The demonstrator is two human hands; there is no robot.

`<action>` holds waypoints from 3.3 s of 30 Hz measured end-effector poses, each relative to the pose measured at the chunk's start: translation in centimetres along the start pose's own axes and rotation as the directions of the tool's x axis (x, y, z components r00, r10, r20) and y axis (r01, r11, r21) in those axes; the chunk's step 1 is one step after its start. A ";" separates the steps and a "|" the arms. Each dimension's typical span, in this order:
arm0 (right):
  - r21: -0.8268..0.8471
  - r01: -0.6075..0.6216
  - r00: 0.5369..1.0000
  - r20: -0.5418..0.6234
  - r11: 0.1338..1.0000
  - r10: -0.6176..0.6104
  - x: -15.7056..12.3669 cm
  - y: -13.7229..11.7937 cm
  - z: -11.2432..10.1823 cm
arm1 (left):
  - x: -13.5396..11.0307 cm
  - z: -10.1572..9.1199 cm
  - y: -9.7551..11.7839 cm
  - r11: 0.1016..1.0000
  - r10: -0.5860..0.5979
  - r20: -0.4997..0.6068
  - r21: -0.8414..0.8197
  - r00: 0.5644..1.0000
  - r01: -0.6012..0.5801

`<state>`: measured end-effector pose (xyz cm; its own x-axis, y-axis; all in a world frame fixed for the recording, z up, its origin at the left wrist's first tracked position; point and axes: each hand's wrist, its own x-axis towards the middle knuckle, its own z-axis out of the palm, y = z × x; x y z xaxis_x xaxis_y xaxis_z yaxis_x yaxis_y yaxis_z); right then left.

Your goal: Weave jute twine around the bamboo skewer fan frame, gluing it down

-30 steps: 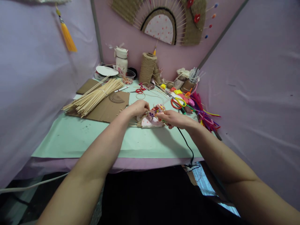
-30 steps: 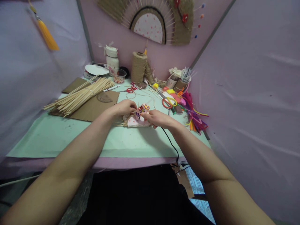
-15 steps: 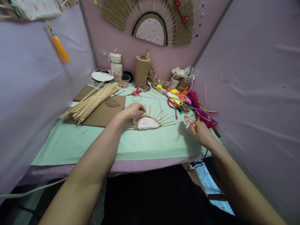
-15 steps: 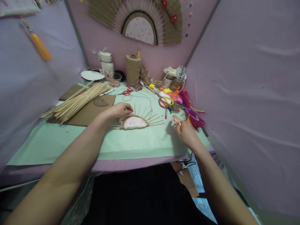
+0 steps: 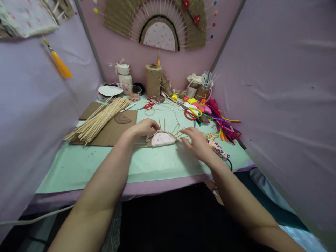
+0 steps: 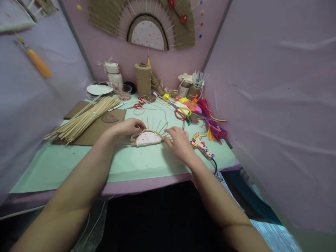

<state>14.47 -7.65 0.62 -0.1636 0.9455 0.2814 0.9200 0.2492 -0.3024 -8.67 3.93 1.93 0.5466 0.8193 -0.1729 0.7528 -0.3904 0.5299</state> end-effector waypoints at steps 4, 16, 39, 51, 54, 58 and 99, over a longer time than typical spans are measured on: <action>0.148 -0.030 1.000 -0.001 0.989 0.031 2.8 -1.5 4.2 | -0.8 -0.1 0.2 1.000 0.005 -0.044 0.016 0.999 -0.004; 0.238 -0.034 0.998 -0.037 0.971 0.044 2.6 -1.4 6.0 | -3.3 2.4 -1.3 0.998 0.020 -0.228 0.054 0.973 -0.008; 0.222 -0.027 0.999 -0.016 0.975 0.031 2.3 -1.5 5.9 | -5.0 0.8 -0.9 0.988 0.019 -0.197 0.155 0.980 0.012; 0.278 -0.030 0.998 -0.042 0.960 0.044 2.1 -1.4 6.0 | -3.0 3.1 -0.9 0.991 0.128 -0.269 0.072 0.955 -0.112; 0.274 -0.030 0.998 -0.042 0.961 0.043 2.0 -1.4 6.0 | -3.1 3.0 -0.9 0.989 0.136 -0.282 0.087 0.950 -0.115; 0.273 -0.028 0.998 -0.048 0.962 0.042 2.0 -1.4 6.0 | -3.3 2.9 -0.7 0.990 0.128 -0.294 0.093 0.947 -0.105; 0.386 0.124 0.978 -0.204 0.914 -0.046 3.0 -1.0 6.1 | -2.8 4.0 0.1 0.960 0.232 -0.365 0.233 0.902 -0.153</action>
<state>10.91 -3.74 -3.77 -0.1299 0.8703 0.4752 0.6832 0.4259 -0.5932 -8.71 -0.07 -0.85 0.5337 0.8016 0.2695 0.7251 -0.5978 0.3420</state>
